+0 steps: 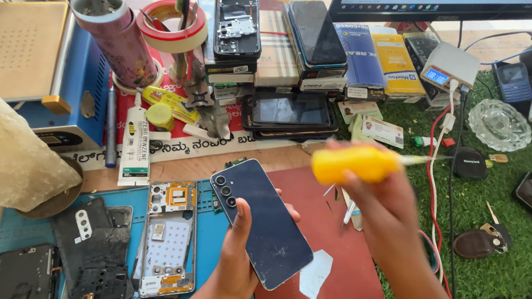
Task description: The person cleans the back glass panel of a smartphone, applies adhesive from a yellow bottle onto the panel, wipes the surface, and presses the back cover onto the disassembled phone body on the workbench.
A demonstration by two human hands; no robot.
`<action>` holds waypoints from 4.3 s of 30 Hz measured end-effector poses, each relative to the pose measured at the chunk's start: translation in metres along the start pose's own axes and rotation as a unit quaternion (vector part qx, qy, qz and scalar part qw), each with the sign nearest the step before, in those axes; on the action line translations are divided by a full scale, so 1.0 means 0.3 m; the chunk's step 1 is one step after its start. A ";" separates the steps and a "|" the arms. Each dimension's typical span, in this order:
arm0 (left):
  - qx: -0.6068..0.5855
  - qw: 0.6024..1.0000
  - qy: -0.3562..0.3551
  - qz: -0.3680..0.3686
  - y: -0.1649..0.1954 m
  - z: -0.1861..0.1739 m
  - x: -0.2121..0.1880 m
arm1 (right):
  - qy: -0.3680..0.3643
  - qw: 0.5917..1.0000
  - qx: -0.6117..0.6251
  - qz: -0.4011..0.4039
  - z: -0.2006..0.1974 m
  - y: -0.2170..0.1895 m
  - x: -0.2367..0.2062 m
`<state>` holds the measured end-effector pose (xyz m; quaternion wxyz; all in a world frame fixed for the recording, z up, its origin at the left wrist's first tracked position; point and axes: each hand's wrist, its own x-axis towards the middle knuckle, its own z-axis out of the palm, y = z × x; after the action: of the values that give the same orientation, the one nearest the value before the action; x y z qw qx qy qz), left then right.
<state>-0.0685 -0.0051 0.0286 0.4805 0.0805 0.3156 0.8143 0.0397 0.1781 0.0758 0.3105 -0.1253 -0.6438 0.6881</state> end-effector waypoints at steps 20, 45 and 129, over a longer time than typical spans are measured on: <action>-0.022 1.000 -0.008 -0.011 0.013 0.015 0.001 | -0.040 0.958 -0.181 0.217 -0.432 0.134 -0.628; 0.004 1.000 -0.005 -0.008 0.002 0.002 0.005 | 0.025 0.824 -0.546 -0.149 -0.293 0.101 -0.571; -0.022 0.998 0.026 -0.048 0.000 -0.001 0.003 | 0.053 0.877 -0.465 -0.110 -0.125 -0.021 -0.448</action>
<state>-0.0692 -0.0044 0.0284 0.5123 0.0336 0.3134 0.7989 0.1670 0.1292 0.0459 0.3239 -0.2196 -0.8820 0.2625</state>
